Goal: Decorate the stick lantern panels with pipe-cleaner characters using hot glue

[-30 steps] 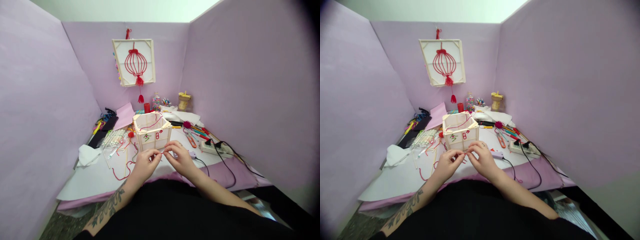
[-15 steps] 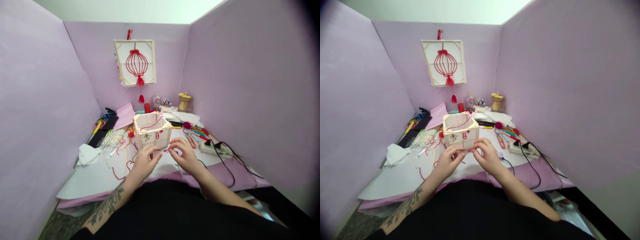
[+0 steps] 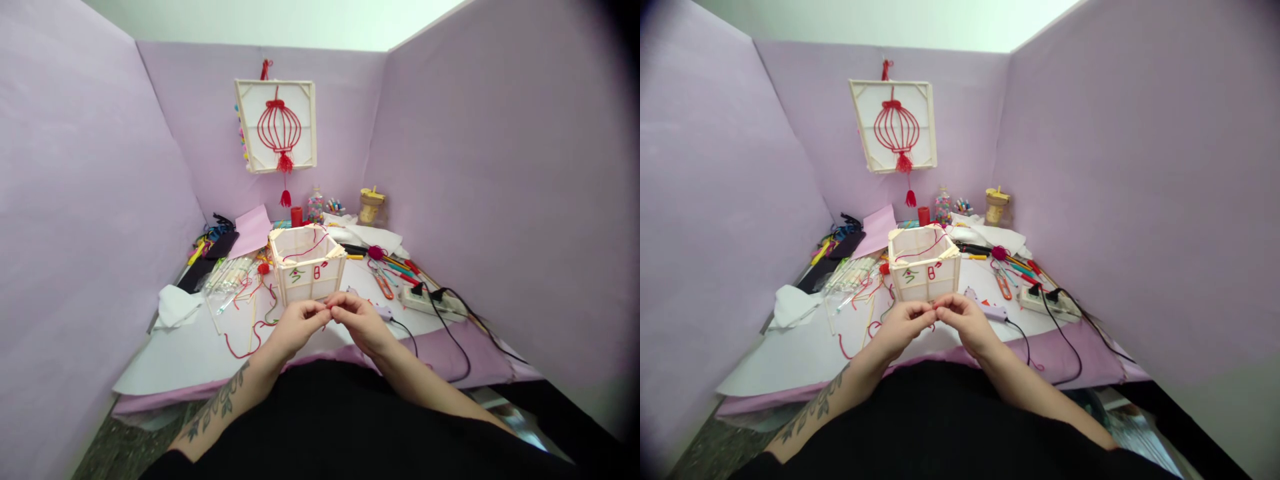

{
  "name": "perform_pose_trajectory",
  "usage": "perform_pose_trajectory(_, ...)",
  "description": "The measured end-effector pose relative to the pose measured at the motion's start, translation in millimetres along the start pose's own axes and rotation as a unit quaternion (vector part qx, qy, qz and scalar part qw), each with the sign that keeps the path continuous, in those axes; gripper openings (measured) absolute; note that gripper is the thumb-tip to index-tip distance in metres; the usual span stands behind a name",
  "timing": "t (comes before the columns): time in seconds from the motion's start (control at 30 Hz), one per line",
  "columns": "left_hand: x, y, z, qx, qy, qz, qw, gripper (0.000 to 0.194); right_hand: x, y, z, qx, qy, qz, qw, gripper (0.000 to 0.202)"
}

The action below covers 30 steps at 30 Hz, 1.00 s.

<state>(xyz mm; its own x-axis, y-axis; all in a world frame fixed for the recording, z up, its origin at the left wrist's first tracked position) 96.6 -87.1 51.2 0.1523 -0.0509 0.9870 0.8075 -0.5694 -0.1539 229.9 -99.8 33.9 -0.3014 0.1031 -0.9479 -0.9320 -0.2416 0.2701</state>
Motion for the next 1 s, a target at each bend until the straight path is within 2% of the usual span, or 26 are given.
perform_pose_trajectory(0.1, 1, 2.4, 1, -0.023, 0.008, 0.021, 0.999, 0.035, 5, 3, 0, -0.009, 0.021, 0.028, 0.999, 0.026)
perform_pose_trajectory(0.2, -1, 3.3, 1, -0.027, 0.023, 0.055, 0.998, 0.030, 3, 0, 1, 0.002, 0.000, 0.005, 1.000, 0.027)
perform_pose_trajectory(0.23, -2, -0.2, 0, 0.001, 0.035, 0.072, 0.997, 0.028, 2, -3, 1, 0.012, -0.012, -0.013, 1.000, 0.027)
perform_pose_trajectory(0.3, -3, -15.5, -3, 0.120, 0.079, 0.118, 0.983, 0.023, -3, -10, 1, 0.035, -0.030, -0.072, 0.996, 0.025)
perform_pose_trajectory(0.4, -2, -47.1, -14, 0.336, 0.162, 0.199, 0.906, 0.021, -12, -17, -2, 0.053, -0.042, -0.204, 0.977, 0.019)
perform_pose_trajectory(0.47, -5, -64.1, -15, 0.379, 0.179, 0.241, 0.875, 0.031, -15, -16, -3, 0.054, -0.036, -0.271, 0.960, 0.017)
perform_pose_trajectory(0.53, -12, -79.8, -9, 0.387, 0.148, 0.261, 0.872, 0.037, -13, -15, -2, 0.055, -0.012, -0.309, 0.949, 0.017)
perform_pose_trajectory(0.63, -23, -92.5, 2, 0.349, 0.091, 0.282, 0.889, 0.043, -6, -17, 4, 0.064, 0.017, -0.378, 0.923, 0.013)
perform_pose_trajectory(0.7, -30, -93.8, 7, 0.314, 0.064, 0.287, 0.903, 0.042, -7, -28, 7, 0.086, 0.002, -0.437, 0.895, 0.018)
perform_pose_trajectory(0.8, -36, -90.5, 12, 0.272, 0.049, 0.281, 0.919, 0.036, -17, -56, 6, 0.106, -0.028, -0.521, 0.847, 0.027)
perform_pose_trajectory(0.9, -35, -86.4, 13, 0.264, 0.052, 0.287, 0.919, 0.034, -14, -82, 2, 0.018, 0.046, -0.624, 0.780, 0.029)
perform_pose_trajectory(0.97, -32, -83.6, 11, 0.270, 0.057, 0.309, 0.910, 0.033, -8, -93, -3, -0.034, 0.111, -0.669, 0.734, 0.046)
perform_pose_trajectory(1.0, -30, -82.1, 10, 0.273, 0.059, 0.321, 0.905, 0.034, -5, -97, -4, -0.040, 0.134, -0.681, 0.719, 0.056)
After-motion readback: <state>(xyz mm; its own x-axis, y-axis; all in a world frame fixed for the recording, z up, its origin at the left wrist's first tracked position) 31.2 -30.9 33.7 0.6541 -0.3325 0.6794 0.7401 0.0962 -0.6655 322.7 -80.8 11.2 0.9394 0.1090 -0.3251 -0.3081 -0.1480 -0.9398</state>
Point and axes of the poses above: each hand's wrist, its own z-axis towards the middle knuckle, its own y-axis out of the palm, x = y × z, the point moved 5 cm from there along z, towards the middle knuckle, and after that the axes turned 8 degrees about -x, right-handed, at the moved point
